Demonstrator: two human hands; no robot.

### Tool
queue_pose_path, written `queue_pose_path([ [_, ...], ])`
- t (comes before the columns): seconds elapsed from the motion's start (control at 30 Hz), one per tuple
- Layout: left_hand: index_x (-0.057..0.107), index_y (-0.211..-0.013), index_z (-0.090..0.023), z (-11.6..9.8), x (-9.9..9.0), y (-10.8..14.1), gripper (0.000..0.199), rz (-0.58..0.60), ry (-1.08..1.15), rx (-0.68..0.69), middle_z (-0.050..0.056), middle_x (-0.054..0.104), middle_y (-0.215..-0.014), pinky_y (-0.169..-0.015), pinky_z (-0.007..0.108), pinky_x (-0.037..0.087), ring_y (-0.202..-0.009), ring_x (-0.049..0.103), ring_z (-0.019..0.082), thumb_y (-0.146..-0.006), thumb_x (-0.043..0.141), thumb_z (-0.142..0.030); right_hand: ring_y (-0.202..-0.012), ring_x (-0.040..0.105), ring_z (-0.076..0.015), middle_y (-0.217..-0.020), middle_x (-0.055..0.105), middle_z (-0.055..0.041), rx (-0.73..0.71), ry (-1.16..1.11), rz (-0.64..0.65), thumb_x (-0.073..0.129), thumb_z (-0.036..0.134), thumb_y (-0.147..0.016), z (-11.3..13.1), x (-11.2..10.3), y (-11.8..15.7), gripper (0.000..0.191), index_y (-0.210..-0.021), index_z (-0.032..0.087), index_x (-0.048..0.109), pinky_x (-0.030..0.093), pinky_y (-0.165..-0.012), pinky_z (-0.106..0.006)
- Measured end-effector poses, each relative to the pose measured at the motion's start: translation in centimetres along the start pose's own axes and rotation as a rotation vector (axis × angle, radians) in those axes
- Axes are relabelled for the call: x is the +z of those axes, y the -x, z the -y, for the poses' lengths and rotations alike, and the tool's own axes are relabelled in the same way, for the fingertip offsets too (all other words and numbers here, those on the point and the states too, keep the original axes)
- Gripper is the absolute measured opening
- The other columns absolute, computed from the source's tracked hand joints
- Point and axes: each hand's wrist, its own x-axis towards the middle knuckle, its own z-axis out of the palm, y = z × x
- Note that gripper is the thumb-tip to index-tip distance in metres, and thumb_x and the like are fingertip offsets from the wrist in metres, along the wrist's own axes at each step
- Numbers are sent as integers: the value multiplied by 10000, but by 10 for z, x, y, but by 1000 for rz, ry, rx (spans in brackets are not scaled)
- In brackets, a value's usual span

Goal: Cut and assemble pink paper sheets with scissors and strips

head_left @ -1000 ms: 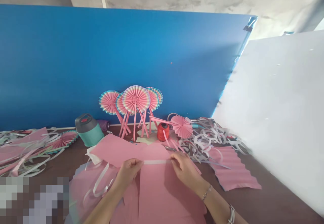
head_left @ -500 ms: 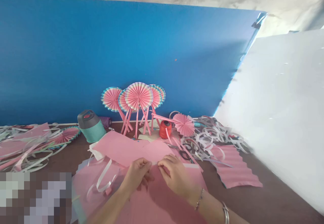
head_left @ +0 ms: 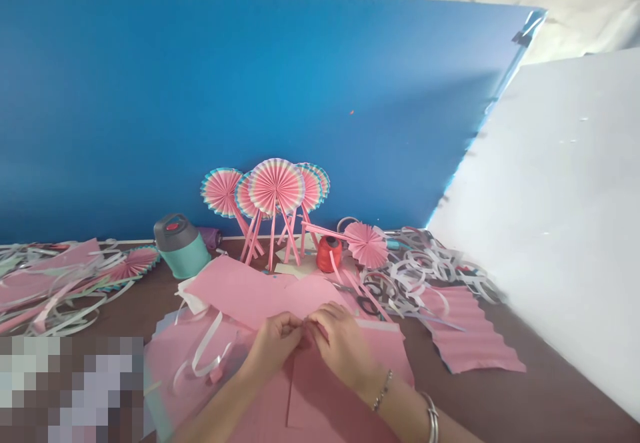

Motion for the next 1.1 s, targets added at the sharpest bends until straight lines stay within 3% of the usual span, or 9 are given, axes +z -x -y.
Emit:
queue_pose_path([
  [0.27,591,-689,-152,4,2,4,80,18,-6,81,0,649,-599,-600,242,479,-587,607,130,-653,527,-185,-729,540,-170,-744,623,-32,-25,41,24,528,52,-800,0,0,-3,159,-717,172,590,385,-665,-290],
  [0.7,586,-703,-156,8,0,4,90,26,-65,107,4,648,-610,-600,242,475,-599,606,134,-671,502,-169,-693,525,-155,-695,594,-28,-55,-37,38,505,72,-811,-2,-3,-4,186,-661,172,552,379,-633,-267],
  [1.1,583,-721,-160,-4,4,8,142,5,-95,78,22,663,-622,-588,249,498,-604,635,149,-711,567,-302,-671,513,-151,-693,587,-25,7,-137,-36,482,84,-767,-5,2,-5,138,-686,178,540,376,-612,-260],
])
